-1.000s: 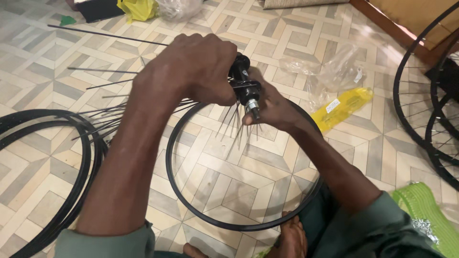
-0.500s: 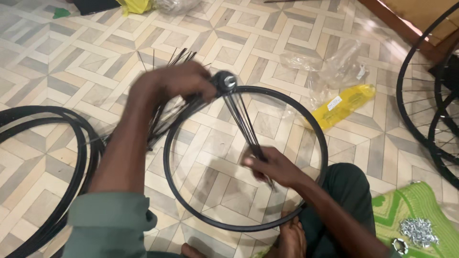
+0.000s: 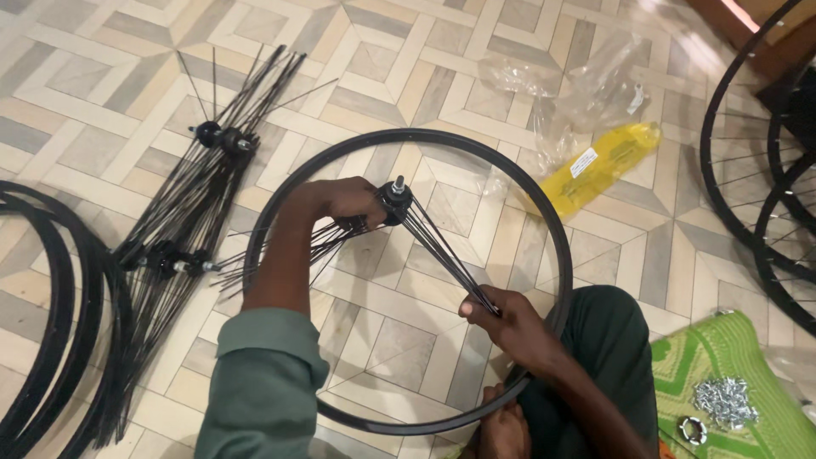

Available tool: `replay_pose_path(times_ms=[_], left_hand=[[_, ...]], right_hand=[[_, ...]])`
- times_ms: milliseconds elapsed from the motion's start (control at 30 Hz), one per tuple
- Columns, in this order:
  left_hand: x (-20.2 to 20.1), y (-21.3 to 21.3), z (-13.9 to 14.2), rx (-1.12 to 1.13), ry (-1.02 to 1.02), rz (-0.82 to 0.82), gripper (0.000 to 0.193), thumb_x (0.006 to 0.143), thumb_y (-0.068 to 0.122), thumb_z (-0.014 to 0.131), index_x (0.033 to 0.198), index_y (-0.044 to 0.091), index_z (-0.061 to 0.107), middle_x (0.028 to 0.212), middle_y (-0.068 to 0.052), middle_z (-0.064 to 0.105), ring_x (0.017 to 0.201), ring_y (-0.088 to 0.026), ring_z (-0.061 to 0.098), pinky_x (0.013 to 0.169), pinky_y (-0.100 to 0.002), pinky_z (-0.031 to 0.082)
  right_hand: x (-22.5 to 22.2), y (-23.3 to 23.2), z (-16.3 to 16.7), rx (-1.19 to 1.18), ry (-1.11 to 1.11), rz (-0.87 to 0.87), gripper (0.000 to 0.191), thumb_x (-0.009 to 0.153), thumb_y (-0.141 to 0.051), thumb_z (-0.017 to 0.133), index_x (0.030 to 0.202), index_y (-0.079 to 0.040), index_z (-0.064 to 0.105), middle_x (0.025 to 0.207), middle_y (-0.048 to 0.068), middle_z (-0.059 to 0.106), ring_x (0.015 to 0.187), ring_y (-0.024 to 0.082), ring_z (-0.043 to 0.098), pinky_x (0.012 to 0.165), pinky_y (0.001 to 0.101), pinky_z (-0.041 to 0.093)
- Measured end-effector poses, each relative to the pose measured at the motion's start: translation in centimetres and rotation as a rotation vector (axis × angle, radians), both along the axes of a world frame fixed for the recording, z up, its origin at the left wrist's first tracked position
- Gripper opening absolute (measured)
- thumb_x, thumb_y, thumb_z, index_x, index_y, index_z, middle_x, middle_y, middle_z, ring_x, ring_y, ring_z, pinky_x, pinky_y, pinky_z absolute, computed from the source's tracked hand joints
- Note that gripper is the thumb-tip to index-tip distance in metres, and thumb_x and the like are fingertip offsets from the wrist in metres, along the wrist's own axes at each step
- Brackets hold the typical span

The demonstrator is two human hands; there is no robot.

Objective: The person assembles a bicycle wheel by inserting spokes into the hub and attaching them to the rim with nipples. They handle the hub, spokes, rim, and a small bag of nipples, working on the floor.

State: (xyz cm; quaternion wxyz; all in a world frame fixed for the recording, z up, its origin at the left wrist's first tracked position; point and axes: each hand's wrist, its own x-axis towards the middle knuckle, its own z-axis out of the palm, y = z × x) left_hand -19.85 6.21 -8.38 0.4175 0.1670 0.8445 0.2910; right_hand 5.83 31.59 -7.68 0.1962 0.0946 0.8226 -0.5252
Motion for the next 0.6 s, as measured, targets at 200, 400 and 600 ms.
replay_pose_path(times_ms=[200,400,600], left_hand=[[-1.3,1.7,-3.0,-0.049,0.082,-0.137,0.032,0.061,0.024,0.071,0.079,-0.003,0.070,0.072,-0.010,0.065,0.067,-0.022,0.054,0.057,-0.039,0.040],[-1.4,2.1,-1.8,-0.074,0.191,-0.105,0.048,0.055,0.020,0.076,0.099,0.002,0.071,0.087,-0.011,0.070,0.085,-0.028,0.065,0.075,-0.041,0.051],[4.4,3.0,-2.0,-0.064,0.902,0.142,0.063,0.070,0.019,0.083,0.126,0.004,0.057,0.127,-0.018,0.054,0.123,-0.041,0.051,0.100,-0.071,0.032]], right_hand=[[-0.4,-0.2,-0.8,0.044,0.076,-0.028,0.031,0.097,-0.029,0.068,0.085,0.000,0.064,0.065,0.002,0.043,0.066,0.012,0.041,0.061,0.0329,0.039],[-0.7,-0.8,-0.3,0.097,0.063,-0.047,0.028,0.095,-0.029,0.068,0.091,-0.002,0.067,0.064,0.003,0.049,0.065,0.012,0.047,0.061,0.0331,0.042],[-1.1,-2.1,0.4,-0.050,-0.004,-0.028,0.028,0.098,-0.032,0.066,0.099,-0.004,0.070,0.065,-0.003,0.046,0.062,0.010,0.045,0.057,0.0307,0.040]])
